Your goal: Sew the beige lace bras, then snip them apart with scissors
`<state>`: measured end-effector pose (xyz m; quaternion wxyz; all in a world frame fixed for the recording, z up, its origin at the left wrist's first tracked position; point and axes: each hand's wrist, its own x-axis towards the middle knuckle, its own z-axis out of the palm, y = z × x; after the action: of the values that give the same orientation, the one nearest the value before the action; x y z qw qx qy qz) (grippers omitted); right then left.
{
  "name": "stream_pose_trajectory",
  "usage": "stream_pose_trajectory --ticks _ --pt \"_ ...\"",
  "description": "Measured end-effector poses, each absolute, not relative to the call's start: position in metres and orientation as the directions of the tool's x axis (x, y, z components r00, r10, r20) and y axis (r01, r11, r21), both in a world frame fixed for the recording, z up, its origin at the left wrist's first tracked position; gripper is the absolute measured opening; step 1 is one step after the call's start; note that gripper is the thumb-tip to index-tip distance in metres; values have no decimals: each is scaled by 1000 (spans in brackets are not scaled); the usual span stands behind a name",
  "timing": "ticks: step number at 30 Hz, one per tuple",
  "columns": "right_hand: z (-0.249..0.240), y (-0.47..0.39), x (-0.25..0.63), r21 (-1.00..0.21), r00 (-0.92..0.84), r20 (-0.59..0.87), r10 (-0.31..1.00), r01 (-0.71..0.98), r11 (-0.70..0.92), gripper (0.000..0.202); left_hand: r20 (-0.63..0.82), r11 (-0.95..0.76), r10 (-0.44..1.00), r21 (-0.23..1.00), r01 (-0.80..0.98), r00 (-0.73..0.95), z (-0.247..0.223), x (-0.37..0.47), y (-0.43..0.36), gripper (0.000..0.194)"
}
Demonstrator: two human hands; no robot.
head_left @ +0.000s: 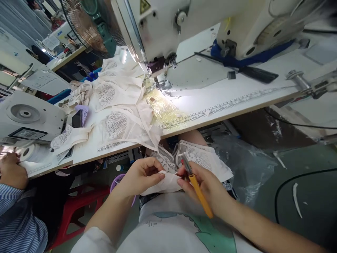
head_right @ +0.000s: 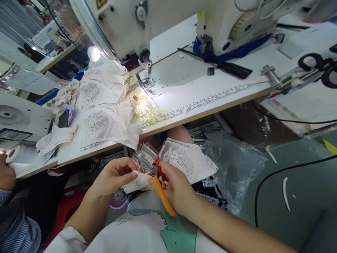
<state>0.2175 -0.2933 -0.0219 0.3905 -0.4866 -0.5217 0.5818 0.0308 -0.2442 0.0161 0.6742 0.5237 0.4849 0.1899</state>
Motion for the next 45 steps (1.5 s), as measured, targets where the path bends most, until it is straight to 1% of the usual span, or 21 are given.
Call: stream_pose_trajectory --ticks 2,4,6,8,10,12,14,17,23,27,38,45 --pt "-10 -287 223 -991 -241 -129 962 68 -116 27 -427 362 773 904 227 469 27 36 -240 33" --pt "5 -279 231 -990 -296 -113 948 109 -85 29 -397 348 781 918 192 482 37 43 -237 35" --pt "20 -272 242 -982 -358 -106 928 183 -42 30 -378 349 786 924 154 489 42 48 -236 36" --pt "30 -266 255 -950 -432 -88 898 307 55 32 -362 357 791 928 110 493 41 52 -237 37" --pt "32 -264 268 -870 -511 -101 853 462 174 34 -351 366 799 928 70 489 36 54 -238 36" --pt "28 -265 277 -764 -561 -168 810 593 252 37 -352 371 802 927 59 482 30 55 -239 35" --pt "21 -270 282 -674 -560 -241 793 684 278 39 -360 366 801 927 85 478 25 56 -239 33" --pt "12 -278 283 -594 -530 -291 796 753 284 42 -372 359 797 925 122 475 21 57 -237 31" --pt "17 -282 277 -494 -421 -390 819 846 199 44 -366 348 797 928 131 481 18 58 -235 25" --pt "20 -279 279 -455 -383 -433 816 874 169 43 -372 353 807 926 131 459 18 57 -235 24" --pt "25 -280 285 -430 -365 -437 822 888 165 43 -391 348 809 920 179 438 20 61 -232 23" --pt "25 -283 290 -445 -372 -433 821 880 164 44 -403 356 796 915 190 452 20 64 -232 22"
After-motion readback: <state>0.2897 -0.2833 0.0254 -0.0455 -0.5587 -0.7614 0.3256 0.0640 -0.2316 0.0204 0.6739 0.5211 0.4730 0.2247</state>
